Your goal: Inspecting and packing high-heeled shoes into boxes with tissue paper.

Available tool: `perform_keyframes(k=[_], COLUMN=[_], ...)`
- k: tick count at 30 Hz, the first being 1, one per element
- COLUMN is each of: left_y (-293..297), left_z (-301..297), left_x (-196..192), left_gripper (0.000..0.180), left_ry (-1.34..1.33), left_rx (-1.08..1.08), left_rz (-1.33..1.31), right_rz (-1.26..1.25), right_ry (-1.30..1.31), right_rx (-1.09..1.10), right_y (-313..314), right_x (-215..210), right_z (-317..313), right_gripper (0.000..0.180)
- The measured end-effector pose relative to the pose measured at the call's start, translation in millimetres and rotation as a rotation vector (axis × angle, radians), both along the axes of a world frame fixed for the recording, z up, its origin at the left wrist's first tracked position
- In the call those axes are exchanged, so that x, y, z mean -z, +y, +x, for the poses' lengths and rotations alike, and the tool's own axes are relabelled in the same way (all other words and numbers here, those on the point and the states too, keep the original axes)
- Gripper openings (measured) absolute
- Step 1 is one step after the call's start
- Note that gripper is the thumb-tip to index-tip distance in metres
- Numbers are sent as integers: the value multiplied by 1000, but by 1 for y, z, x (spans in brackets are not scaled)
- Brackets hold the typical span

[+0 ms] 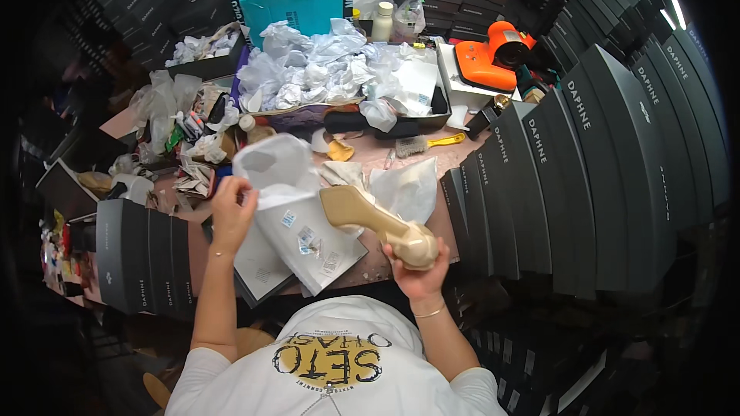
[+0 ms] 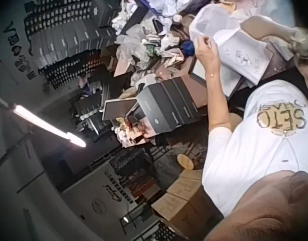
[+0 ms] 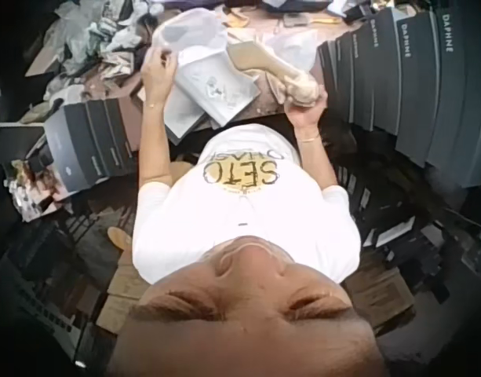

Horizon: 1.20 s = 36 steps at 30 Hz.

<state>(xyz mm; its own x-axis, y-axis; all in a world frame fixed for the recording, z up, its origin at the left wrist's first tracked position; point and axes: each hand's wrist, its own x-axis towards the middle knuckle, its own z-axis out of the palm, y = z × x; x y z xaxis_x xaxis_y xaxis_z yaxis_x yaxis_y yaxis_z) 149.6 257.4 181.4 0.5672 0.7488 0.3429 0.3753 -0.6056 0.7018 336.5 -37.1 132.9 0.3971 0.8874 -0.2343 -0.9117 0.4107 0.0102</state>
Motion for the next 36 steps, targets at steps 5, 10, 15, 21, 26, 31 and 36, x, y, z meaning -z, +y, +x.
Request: perform_keyframes(k=[5, 10, 15, 21, 26, 31, 36], left_y=[-35, -71, -71, -125, -133, -142, -129], left_z=[8, -14, -31, -9, -19, -17, -31], left_x=[9, -4, -9, -11, -2, 11, -10], left_gripper=[30, 39, 53, 61, 66, 68, 66], left_ry=[30, 50, 180, -3, -12, -121, -125], left_rx=[169, 337, 355, 476, 486, 490, 462], left_rz=[-186, -165, -234, 36, -60, 13, -99], right_rz=[29, -461, -445, -570, -537, -383, -236], right_ry=[-666, -889, -821, -1261, -2225, -1035, -779], right_rx=[-141, -252, -325, -220, -144, -444, -203], right_y=[-11, 48, 52, 77, 87, 98, 109], right_x=[-43, -18, -16, -5, 17, 33, -20], right_z=[6, -25, -41, -91, -57, -55, -77], right_gripper=[56, 53, 41, 34, 37, 46, 46])
